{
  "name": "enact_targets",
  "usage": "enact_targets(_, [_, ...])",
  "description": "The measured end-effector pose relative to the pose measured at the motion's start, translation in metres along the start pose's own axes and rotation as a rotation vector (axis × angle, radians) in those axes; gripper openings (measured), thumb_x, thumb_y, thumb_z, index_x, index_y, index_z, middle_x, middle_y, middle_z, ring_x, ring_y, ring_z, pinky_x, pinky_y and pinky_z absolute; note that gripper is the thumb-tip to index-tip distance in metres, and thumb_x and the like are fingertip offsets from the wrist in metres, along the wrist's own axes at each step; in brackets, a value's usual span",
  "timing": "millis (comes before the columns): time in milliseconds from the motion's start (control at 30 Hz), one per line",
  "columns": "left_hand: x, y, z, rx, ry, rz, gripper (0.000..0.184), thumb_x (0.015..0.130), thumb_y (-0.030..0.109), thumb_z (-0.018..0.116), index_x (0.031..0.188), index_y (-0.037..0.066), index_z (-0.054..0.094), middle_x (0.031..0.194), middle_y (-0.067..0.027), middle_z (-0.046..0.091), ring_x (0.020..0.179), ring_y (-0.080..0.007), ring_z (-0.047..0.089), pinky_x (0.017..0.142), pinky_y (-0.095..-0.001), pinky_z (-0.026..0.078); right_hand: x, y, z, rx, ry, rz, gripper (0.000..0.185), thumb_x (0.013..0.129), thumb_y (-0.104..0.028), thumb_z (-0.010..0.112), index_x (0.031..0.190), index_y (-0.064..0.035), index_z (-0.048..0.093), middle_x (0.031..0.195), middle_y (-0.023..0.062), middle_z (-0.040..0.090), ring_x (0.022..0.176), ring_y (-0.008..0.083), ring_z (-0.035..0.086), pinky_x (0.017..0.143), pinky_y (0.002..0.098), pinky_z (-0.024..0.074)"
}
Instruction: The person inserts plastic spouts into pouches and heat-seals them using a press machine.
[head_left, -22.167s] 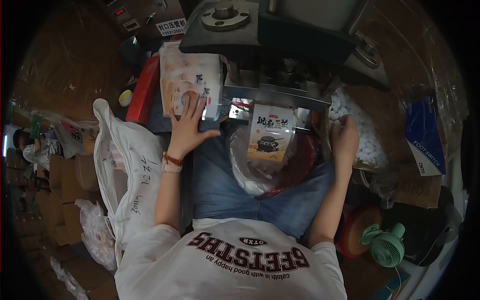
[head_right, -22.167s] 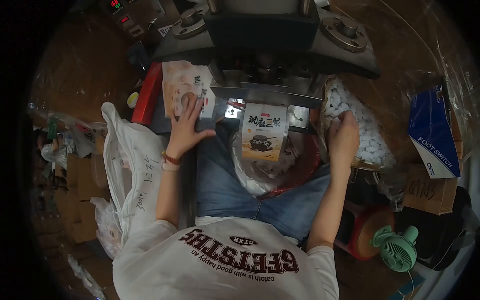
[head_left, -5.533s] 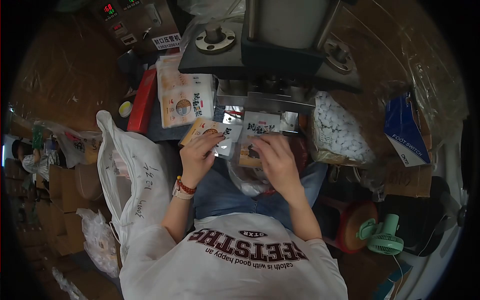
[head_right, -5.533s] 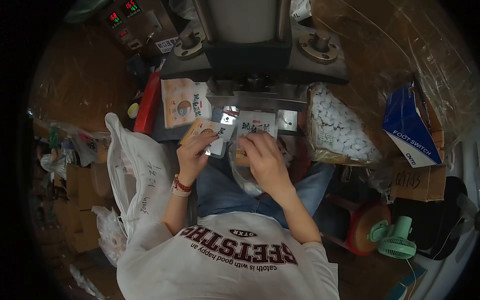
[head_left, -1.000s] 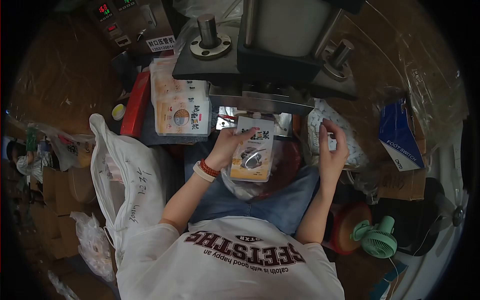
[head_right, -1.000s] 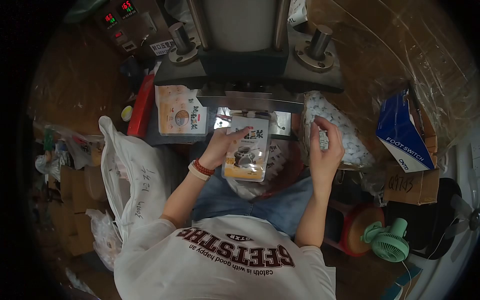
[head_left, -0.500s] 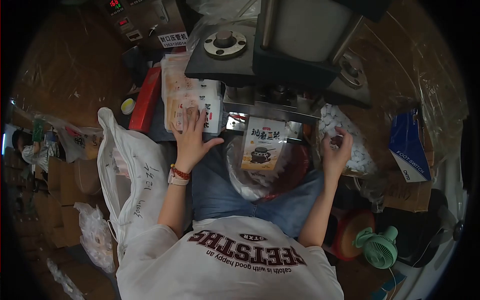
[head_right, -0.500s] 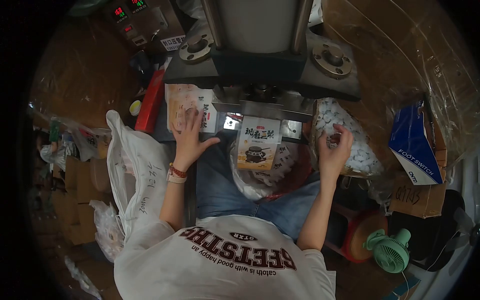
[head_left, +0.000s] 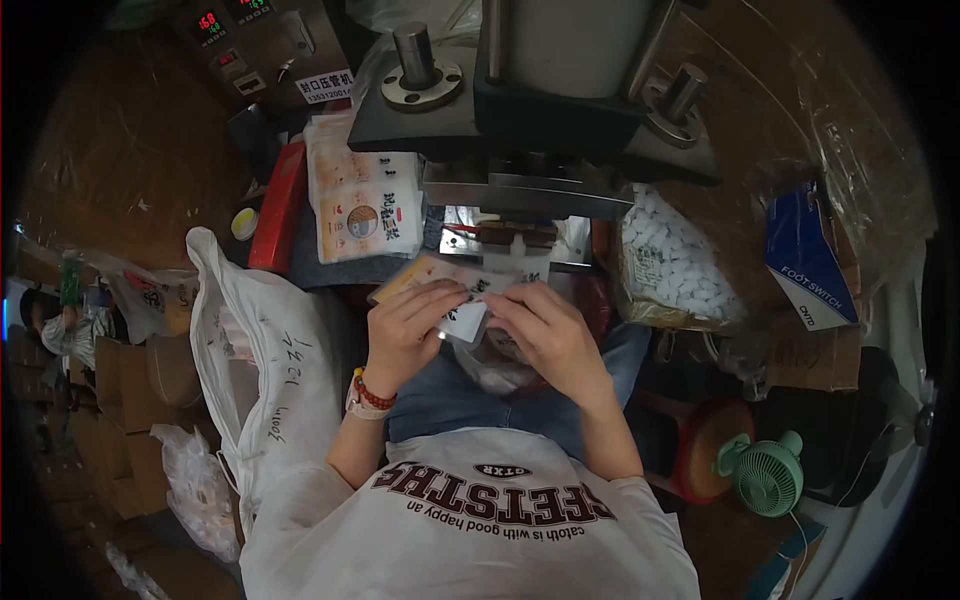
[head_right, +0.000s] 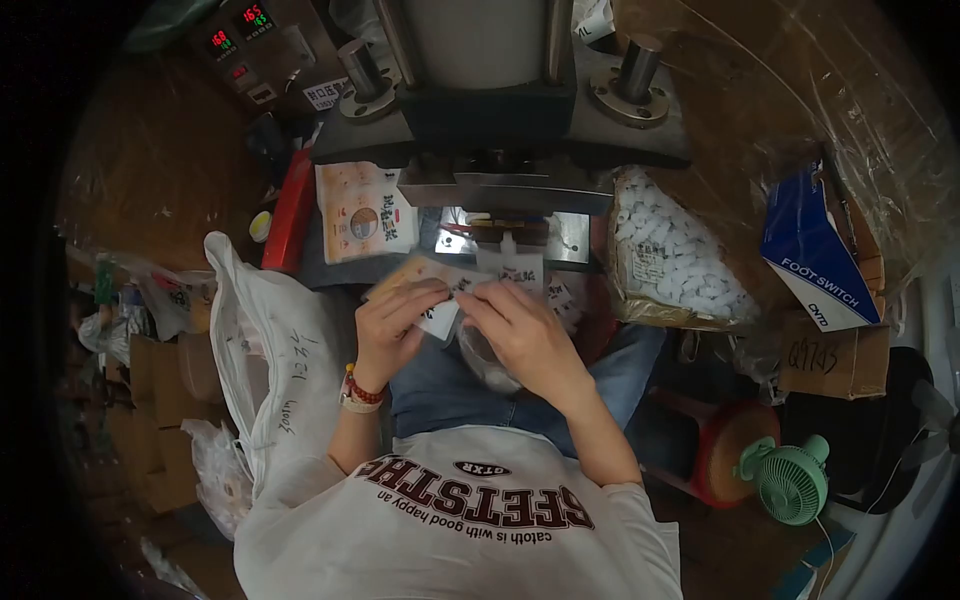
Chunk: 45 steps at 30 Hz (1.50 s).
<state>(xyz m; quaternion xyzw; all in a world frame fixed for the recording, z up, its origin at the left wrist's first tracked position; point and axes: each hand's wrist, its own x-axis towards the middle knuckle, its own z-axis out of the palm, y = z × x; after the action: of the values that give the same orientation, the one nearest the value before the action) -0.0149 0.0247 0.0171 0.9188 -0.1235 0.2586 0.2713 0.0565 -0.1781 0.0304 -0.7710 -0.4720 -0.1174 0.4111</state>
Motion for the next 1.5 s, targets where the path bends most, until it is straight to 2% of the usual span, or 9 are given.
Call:
enact_targets(133, [0.002,0.002,0.007,-0.336,-0.068,-0.021,0.034,0.069,-0.001,0.064,0.101,0.007,0.070,0.088,-0.0087,0.070,0.080,-0.0231,0.069,0.066,-0.0291,0.053,0.003,0.000,-0.019,0.135,-0.016,0.019,0.039,0.075,-0.007,0.073,0.113,-0.0023,0.063,0.104,0.0102,0.061,0.090,0.0293,0.060,0.077,0.0367,0.0494])
enact_targets(300, [0.008,-0.004,0.063,-0.876,-0.301,-0.752,0.021,0.088,0.021,0.069,0.091,0.001,0.073,0.065,-0.0032,0.067,0.055,-0.0044,0.057,0.049,-0.0210,0.042,0.003,0.013,-0.030,-0.050,0.301,0.248,0.035,0.076,-0.011,0.075,0.109,-0.0023,0.064,0.102,0.0119,0.064,0.089,0.0278,0.060,0.080,0.0352,0.0478])
enact_targets(567, [0.050,-0.008,0.079,-1.508,-0.071,-0.979,0.024,0.090,0.020,0.066,0.095,-0.004,0.068,0.084,-0.0056,0.069,0.074,-0.0072,0.064,0.062,-0.0220,0.050,-0.022,0.111,-0.054,-0.536,0.344,0.441,0.027,0.084,-0.003,0.062,0.111,-0.0032,0.062,0.110,0.0163,0.060,0.091,0.0345,0.059,0.081,0.0392,0.0473])
enact_targets(733, [0.041,-0.034,0.086,-1.126,-0.321,-0.996,0.032,0.089,0.026,0.069,0.102,-0.003,0.064,0.087,-0.0046,0.068,0.077,-0.0096,0.061,0.067,-0.0239,0.047,-0.035,0.139,-0.043,-0.382,0.200,0.601,0.018,0.083,-0.003,0.057,0.100,0.0002,0.062,0.101,0.0181,0.057,0.088,0.0376,0.059,0.073,0.0440,0.0476])
enact_targets(800, [0.037,-0.049,0.080,-0.610,-0.255,-0.677,0.038,0.087,0.036,0.070,0.100,0.000,0.066,0.074,-0.0010,0.064,0.067,-0.0068,0.056,0.062,-0.0224,0.044,-0.043,0.146,-0.043,-0.315,0.246,0.633,0.017,0.084,-0.005,0.057,0.100,0.0001,0.062,0.098,0.0185,0.058,0.088,0.0382,0.058,0.074,0.0444,0.0467])
enact_targets(933, [0.023,-0.058,0.030,0.555,0.075,-0.490,0.075,0.078,0.054,0.066,0.138,0.016,0.041,0.150,-0.0111,0.030,0.136,-0.0304,0.032,0.107,-0.0594,0.017,-0.046,0.136,-0.046,-0.479,0.220,0.598,0.020,0.081,-0.003,0.059,0.101,0.0002,0.063,0.094,0.0197,0.061,0.084,0.0391,0.060,0.075,0.0435,0.0473])
enact_targets(1167, [-0.042,-0.085,0.014,0.339,-0.071,-0.226,0.051,0.074,0.006,0.064,0.122,0.018,0.059,0.127,-0.0040,0.059,0.117,-0.0259,0.056,0.094,-0.0377,0.047,-0.018,0.125,-0.054,-0.486,0.060,0.610,0.025,0.083,-0.007,0.059,0.108,-0.0017,0.062,0.095,0.0201,0.063,0.088,0.0384,0.061,0.075,0.0436,0.0476])
enact_targets(1333, [-0.035,-0.085,0.019,0.298,0.067,-0.255,0.041,0.073,0.005,0.064,0.112,0.015,0.065,0.111,-0.0040,0.067,0.104,-0.0227,0.064,0.087,-0.0349,0.051,-0.026,0.133,-0.057,-0.460,0.045,0.629,0.028,0.084,-0.007,0.060,0.112,-0.0022,0.061,0.096,0.0215,0.063,0.081,0.0362,0.062,0.073,0.0412,0.0489])
enact_targets(1500, [-0.024,-0.057,0.015,0.071,0.261,-0.426,0.030,0.071,0.004,0.063,0.098,0.014,0.071,0.100,-0.0035,0.070,0.098,-0.0209,0.066,0.078,-0.0336,0.054,-0.043,0.110,-0.059,0.002,0.565,0.647,0.023,0.087,-0.006,0.063,0.110,-0.0010,0.062,0.087,0.0086,0.064,0.074,0.0151,0.059,0.065,0.0266,0.0453])
